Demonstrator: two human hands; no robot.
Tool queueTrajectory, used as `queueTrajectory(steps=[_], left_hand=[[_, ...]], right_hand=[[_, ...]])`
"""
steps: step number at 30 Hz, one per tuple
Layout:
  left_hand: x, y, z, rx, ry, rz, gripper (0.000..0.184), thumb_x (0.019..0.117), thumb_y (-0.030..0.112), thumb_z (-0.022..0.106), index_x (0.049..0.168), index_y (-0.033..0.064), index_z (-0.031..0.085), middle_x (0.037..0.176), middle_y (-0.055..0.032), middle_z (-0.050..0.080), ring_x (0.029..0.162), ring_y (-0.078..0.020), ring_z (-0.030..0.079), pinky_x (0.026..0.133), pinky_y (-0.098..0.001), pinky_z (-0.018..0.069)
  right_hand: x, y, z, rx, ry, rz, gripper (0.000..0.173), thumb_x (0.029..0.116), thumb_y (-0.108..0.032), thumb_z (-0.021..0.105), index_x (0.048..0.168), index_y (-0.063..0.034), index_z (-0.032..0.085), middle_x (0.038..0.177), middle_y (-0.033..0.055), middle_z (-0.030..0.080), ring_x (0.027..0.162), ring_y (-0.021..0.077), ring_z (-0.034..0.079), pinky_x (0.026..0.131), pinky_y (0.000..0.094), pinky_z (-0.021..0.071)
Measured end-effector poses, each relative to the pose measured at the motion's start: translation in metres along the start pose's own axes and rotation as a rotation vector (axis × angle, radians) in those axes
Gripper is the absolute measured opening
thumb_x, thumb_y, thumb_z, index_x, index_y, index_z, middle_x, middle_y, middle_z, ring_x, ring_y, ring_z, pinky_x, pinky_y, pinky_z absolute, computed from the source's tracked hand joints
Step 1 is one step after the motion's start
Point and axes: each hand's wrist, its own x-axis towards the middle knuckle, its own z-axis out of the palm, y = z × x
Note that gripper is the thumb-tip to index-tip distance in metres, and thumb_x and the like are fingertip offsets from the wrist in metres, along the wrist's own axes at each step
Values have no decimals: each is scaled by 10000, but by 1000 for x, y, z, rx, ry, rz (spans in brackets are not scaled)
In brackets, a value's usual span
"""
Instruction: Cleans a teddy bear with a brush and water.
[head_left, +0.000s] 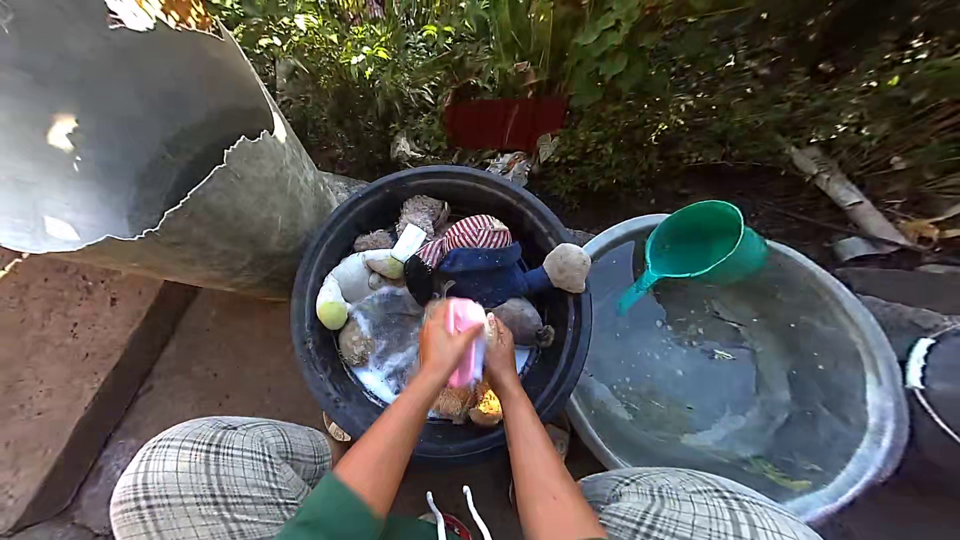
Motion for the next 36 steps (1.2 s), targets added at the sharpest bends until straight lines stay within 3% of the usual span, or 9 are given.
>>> queueTrajectory(steps=[3, 7, 9, 14, 17, 20, 26, 32, 36], left_hand=[[53, -6, 10, -121, 97, -101, 526, 916, 287, 789, 1300, -26, 611, 1155, -274, 672, 1064, -396, 662, 941, -589, 526], [-13, -19, 8, -60, -72, -71, 512, 902, 250, 784, 1288, -39, 612, 1081, -210, 708, 983, -303, 712, 921, -506, 577], [-24, -24, 2, -58, -104, -116, 461, 913, 221, 773, 1261, -47, 629, 1072, -205, 709, 969, -286, 711, 916, -483, 575], [44, -18, 11, -125, 27, -108, 405, 935, 229, 768, 1218, -34, 649, 1034, -242, 694, 920, -340, 685, 855, -534, 557], [1, -27, 14, -97, -75, -51, 480, 919, 219, 768, 1280, -59, 617, 1081, -230, 704, 974, -312, 709, 917, -507, 572], [-38, -44, 9, -179, -130, -104, 461, 899, 181, 783, 1262, -54, 623, 1036, -186, 715, 906, -246, 720, 863, -439, 596], [37, -14, 18, -190, 59, -104, 410, 929, 219, 778, 1227, -33, 652, 1044, -239, 699, 932, -333, 691, 868, -522, 562], [-48, -40, 17, -132, -19, -61, 529, 879, 221, 800, 1289, -53, 608, 1055, -191, 712, 953, -258, 714, 903, -451, 582], [22, -17, 15, -144, 79, -143, 385, 927, 185, 769, 1201, -61, 657, 1075, -259, 693, 999, -357, 684, 926, -538, 541]], right_hand=[[-6, -1, -3, 14, -60, 15, 413, 1103, -134, 331, 1166, 121, 651, 1062, 216, 685, 1014, 203, 647, 971, 374, 498], [0, 3, -4, 152, 76, 27, 405, 1109, -139, 330, 989, 81, 648, 819, 70, 624, 786, 69, 603, 784, 268, 522], [2, 2, -3, 121, 46, 71, 387, 1109, -121, 344, 1036, 100, 652, 866, 111, 636, 820, 100, 605, 813, 289, 513], [-4, 3, -4, 51, -93, 53, 375, 1107, -109, 357, 1104, 107, 663, 980, 156, 679, 923, 117, 633, 897, 295, 512], [-4, 5, -10, 110, 29, 86, 395, 1110, -139, 351, 1013, 89, 659, 864, 95, 645, 818, 81, 610, 812, 274, 516], [-2, 11, -11, 128, 47, 136, 399, 1119, -157, 334, 1056, 88, 643, 908, 105, 632, 852, 88, 600, 833, 276, 502], [-4, 10, -10, 155, -114, 84, 374, 1108, -126, 346, 1041, 64, 661, 900, 70, 660, 847, 58, 622, 827, 256, 528], [0, 10, -12, 169, -33, 153, 373, 1114, -144, 351, 1028, 58, 653, 850, 53, 621, 797, 52, 594, 785, 249, 511], [-2, 10, -9, 148, -157, 118, 366, 1102, -109, 345, 1064, 76, 658, 920, 88, 664, 859, 74, 626, 833, 270, 531]])
